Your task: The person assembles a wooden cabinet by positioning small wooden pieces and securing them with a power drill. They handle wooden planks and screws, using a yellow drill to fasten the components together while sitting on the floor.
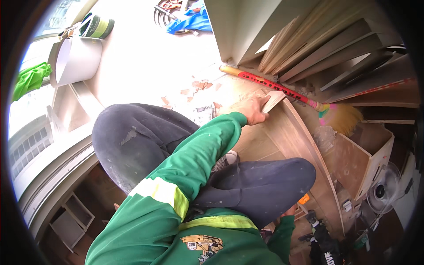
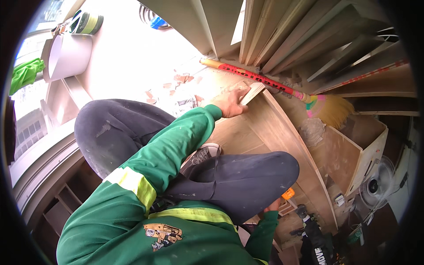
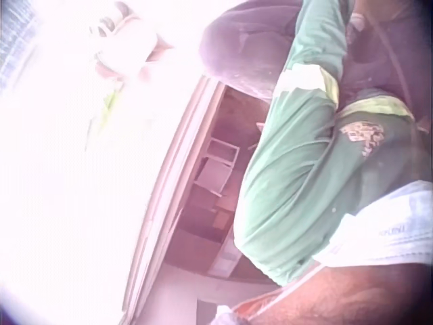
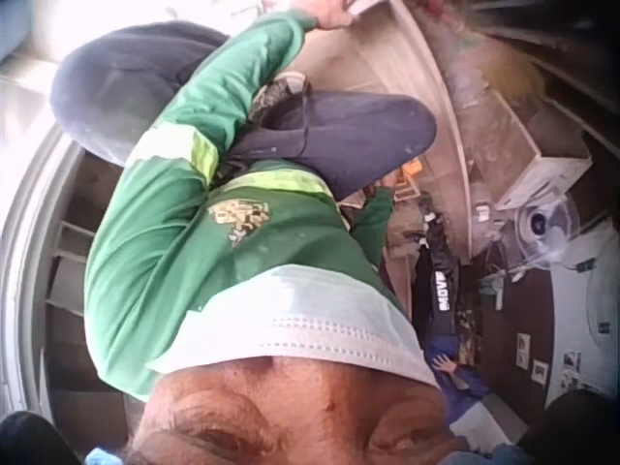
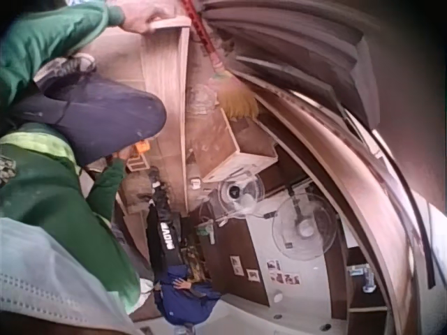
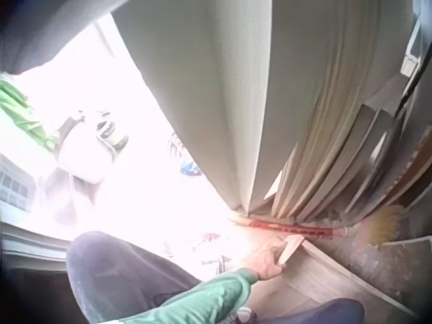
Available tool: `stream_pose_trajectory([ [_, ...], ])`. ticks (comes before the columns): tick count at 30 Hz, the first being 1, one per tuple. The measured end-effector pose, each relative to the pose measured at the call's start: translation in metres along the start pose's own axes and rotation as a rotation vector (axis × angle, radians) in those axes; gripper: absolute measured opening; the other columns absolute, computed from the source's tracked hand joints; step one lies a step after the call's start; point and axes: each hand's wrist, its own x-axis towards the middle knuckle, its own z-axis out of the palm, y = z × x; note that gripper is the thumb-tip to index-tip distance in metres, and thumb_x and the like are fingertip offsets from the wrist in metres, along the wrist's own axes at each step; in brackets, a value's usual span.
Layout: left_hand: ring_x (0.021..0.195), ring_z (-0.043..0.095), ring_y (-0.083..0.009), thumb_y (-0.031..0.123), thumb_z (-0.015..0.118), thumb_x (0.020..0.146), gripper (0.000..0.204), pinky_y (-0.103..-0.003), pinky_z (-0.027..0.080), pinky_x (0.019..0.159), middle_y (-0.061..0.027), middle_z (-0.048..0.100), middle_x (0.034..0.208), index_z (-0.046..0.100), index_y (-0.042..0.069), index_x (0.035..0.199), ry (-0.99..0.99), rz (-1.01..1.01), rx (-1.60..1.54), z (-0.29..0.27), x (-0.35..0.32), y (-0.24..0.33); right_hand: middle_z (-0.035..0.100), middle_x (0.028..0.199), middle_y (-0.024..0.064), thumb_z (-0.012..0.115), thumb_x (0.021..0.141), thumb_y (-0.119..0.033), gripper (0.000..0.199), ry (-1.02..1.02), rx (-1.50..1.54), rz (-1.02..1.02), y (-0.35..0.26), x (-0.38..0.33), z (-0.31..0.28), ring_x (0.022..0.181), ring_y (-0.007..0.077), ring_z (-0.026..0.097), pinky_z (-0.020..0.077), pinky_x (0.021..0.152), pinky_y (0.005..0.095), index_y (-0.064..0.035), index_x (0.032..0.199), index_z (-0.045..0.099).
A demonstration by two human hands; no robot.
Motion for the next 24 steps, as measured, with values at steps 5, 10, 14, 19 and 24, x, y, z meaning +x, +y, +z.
stream_pose_trajectory([
  [5,0.116,0.056,-0.0469,0.028,0.060,0.083,0.050,-0.048,0.046,0.101,-0.0327,0.057,0.122,0.052,-0.005,0.120,-0.006,-0.201,0.090,0.001,-0.011,0.018,0.064,0.120,0.0118,0.051,0.103,-0.032,0.040,-0.086,-0.045,0.000,0.004,0.016,-0.013,0.103,0.0258,0.067,0.0580,0.087,0.0382,-0.0034,0.132,0.052],
  [10,0.114,0.056,-0.0474,0.025,0.061,0.076,0.052,-0.047,0.046,0.097,-0.0334,0.057,0.120,0.051,-0.006,0.117,-0.171,-0.139,-0.070,-0.017,-0.006,0.000,0.063,0.120,0.0120,0.051,0.103,-0.032,0.040,-0.040,-0.010,0.000,0.018,0.024,-0.010,0.104,0.0258,0.066,0.0578,0.087,0.0383,-0.0033,0.132,0.052],
  [14,0.118,0.055,-0.0451,0.029,0.064,0.076,0.059,-0.047,0.045,0.098,-0.0326,0.056,0.120,0.049,-0.006,0.120,-0.238,-0.166,-0.002,-0.020,-0.004,0.009,0.063,0.120,0.0121,0.051,0.103,-0.032,0.040,-0.011,0.036,-0.032,0.039,0.030,-0.019,0.105,0.0259,0.066,0.0576,0.088,0.0385,-0.0033,0.132,0.052],
  [19,0.134,0.044,-0.0420,0.039,0.072,0.072,0.084,-0.043,0.036,0.110,-0.0320,0.047,0.139,0.043,-0.007,0.136,-0.446,-0.218,0.005,-0.040,-0.004,0.038,0.064,0.118,0.0115,0.050,0.104,-0.030,0.039,-0.022,0.137,-0.082,0.039,0.016,-0.006,0.103,0.0248,0.067,0.0577,0.086,0.0375,-0.0028,0.131,0.052],
  [24,0.108,0.058,-0.0207,0.029,0.076,0.074,0.092,-0.035,0.046,0.095,-0.0128,0.064,0.115,0.033,0.006,0.152,-0.443,-0.193,-0.052,-0.032,0.006,0.007,0.066,0.113,0.0095,0.049,0.104,-0.025,0.032,-0.024,0.190,-0.123,0.009,-0.009,0.036,0.097,0.0223,0.068,0.0575,0.084,0.0352,-0.0032,0.127,0.056],
])
